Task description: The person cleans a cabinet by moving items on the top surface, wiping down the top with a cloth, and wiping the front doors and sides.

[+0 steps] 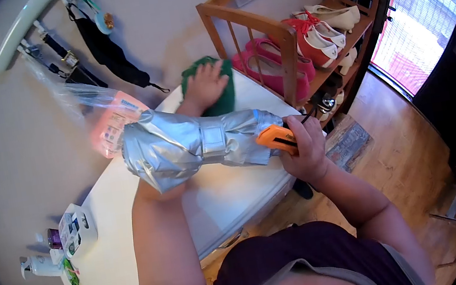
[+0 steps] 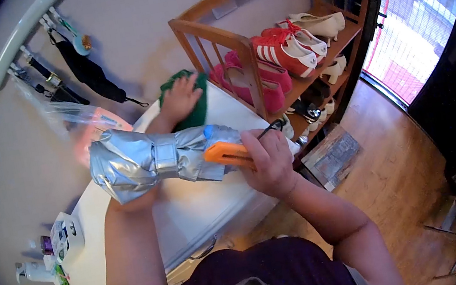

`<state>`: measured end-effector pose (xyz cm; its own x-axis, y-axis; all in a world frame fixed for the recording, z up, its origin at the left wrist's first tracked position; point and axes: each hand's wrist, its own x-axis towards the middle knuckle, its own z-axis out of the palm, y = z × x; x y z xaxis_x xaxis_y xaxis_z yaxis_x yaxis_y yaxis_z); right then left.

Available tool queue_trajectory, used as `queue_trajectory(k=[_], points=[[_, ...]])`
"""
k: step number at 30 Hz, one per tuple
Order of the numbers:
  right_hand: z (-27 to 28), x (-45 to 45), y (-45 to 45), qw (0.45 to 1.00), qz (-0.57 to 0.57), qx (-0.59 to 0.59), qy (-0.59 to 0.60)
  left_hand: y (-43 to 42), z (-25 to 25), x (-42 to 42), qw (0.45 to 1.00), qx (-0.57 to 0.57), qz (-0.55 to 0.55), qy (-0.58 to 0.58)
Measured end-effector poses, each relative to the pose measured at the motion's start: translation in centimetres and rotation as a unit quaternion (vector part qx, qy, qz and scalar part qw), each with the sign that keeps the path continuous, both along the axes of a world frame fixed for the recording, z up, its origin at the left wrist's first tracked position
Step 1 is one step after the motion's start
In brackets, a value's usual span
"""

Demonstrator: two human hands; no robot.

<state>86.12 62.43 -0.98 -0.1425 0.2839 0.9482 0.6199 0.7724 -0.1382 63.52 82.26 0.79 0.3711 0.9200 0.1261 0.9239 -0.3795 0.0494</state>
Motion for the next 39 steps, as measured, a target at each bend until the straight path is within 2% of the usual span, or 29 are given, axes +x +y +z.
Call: queue_trajectory(k=[2,3,4,7,10,11,14,16,17,20,28,39], points=[[-0.1,0.0,-0.1,1.000,-0.008,-0.007,0.004,-2.1,-0.4,1.7,0.997,0.019,-0.071,0.037],[-0.3,0.1,-0.3,1.000,-0.010,-0.012,0.006,-3.2,-1.2,2.7,0.990,0.038,-0.078,0.112],[-0.4,-0.1,-0.3,1.000,-0.009,-0.007,0.015,-5.1,-0.4,3.9,0.997,0.017,-0.055,0.056],[-0.8,0.0,-0.2,1.000,-0.012,-0.005,0.014,-9.9,1.0,6.7,0.996,-0.007,-0.073,0.043],[-0.9,-0.4,0.0,0.999,-0.006,0.019,0.048,-13.1,-2.5,7.2,0.980,0.104,-0.167,0.037],[-0.6,-0.7,-0.3,0.998,-0.013,0.028,0.056,-13.2,-2.9,7.1,0.959,0.109,-0.251,-0.077],[-0.5,-0.6,-0.7,0.999,-0.016,-0.004,0.049,-15.8,-2.5,6.2,0.944,-0.050,-0.268,-0.184],[-0.8,-0.9,-0.5,0.996,0.026,-0.047,0.069,-19.6,1.3,6.4,0.939,-0.036,-0.259,-0.226],[-0.3,-1.2,-0.7,0.997,0.020,-0.053,0.057,-21.0,1.9,5.7,0.947,-0.064,-0.248,-0.196],[1.1,-2.1,-1.4,0.993,0.023,-0.117,0.013,-25.2,1.0,2.0,0.971,0.062,-0.226,-0.047],[5.2,-12.6,-1.0,0.953,0.136,-0.155,-0.222,-36.7,3.2,-14.5,0.998,-0.067,0.002,-0.014],[5.7,-30.9,4.0,0.918,0.254,-0.158,-0.258,-48.3,3.1,-27.9,0.972,-0.024,0.233,-0.016]])
